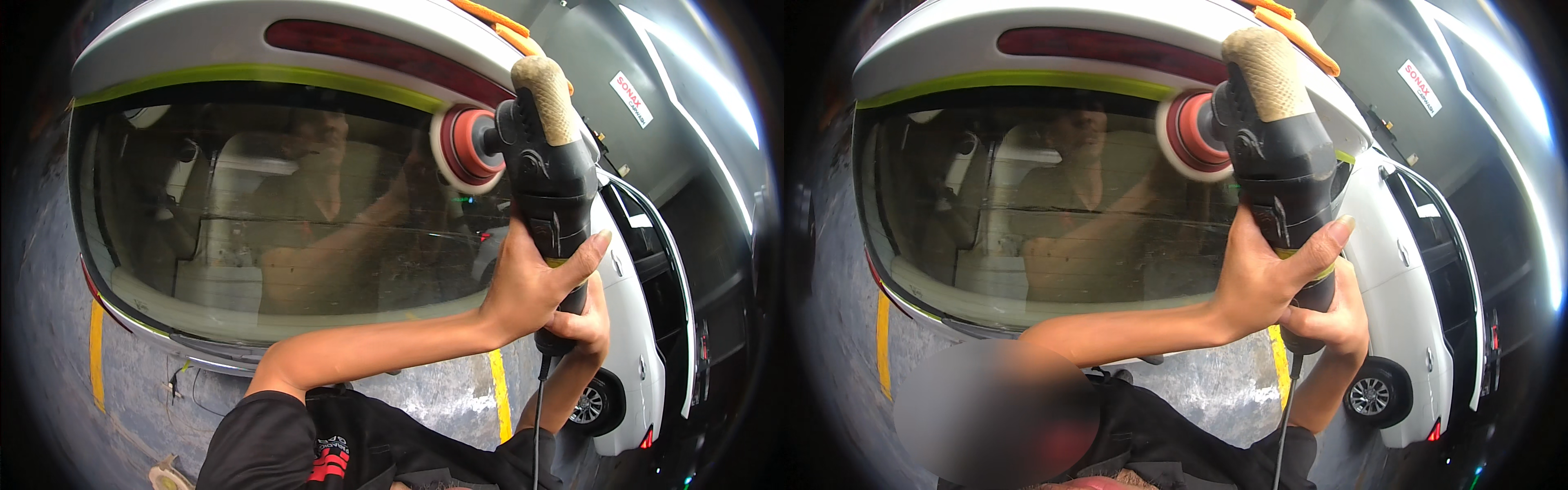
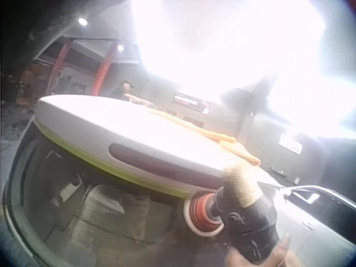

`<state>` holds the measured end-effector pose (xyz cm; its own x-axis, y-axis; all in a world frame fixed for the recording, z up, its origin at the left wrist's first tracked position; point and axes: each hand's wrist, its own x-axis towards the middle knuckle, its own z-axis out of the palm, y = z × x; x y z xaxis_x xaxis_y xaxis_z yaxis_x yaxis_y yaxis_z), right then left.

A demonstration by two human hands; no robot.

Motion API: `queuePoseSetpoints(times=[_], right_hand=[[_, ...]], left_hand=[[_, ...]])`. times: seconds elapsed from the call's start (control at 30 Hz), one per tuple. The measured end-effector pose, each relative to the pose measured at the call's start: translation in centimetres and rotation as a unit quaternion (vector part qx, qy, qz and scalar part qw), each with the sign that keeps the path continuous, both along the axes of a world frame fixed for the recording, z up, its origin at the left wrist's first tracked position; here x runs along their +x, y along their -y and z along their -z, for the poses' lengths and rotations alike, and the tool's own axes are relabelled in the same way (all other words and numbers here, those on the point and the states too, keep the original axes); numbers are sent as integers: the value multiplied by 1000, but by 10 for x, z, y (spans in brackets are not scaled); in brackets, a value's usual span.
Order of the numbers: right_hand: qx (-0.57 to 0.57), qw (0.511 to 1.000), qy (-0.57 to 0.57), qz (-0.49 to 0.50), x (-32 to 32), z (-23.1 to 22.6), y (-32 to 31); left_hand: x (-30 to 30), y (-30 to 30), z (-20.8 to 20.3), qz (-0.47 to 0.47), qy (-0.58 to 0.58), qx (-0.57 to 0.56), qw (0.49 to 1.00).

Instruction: The person uses a rotary polisher with a red pad to buff the rear hatch of a white car. They move the tool in circular motions across the surface, focusing on the area around the taillights and the upper edge of the hatch.

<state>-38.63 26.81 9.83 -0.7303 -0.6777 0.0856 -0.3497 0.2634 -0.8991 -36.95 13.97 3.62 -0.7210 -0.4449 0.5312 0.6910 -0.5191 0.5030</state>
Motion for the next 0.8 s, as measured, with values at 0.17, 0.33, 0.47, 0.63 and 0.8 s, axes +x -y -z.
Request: queuePoseSetpoints(times=[0.17,0.33,0.47,0.63,0.8], right_hand=[[-14,999,-26,-30,-2,-1,10],[-4,999,-36,-10,-1,0,5],[-2,1000,-12,1,-2,6,-9],[19,1000,17,0,-5,4,-12],[-8,999,9,-31,3,-2,9]], left_hand=[[3,10,-3,-67,-14,-22,997],[0,2,-2,-16,-25,8,1000],[-6,-5,3,-14,-11,-17,1000],[-6,-3,4,-11,-3,-17,1000],[5,9,0,-27,-6,-7,1000]])
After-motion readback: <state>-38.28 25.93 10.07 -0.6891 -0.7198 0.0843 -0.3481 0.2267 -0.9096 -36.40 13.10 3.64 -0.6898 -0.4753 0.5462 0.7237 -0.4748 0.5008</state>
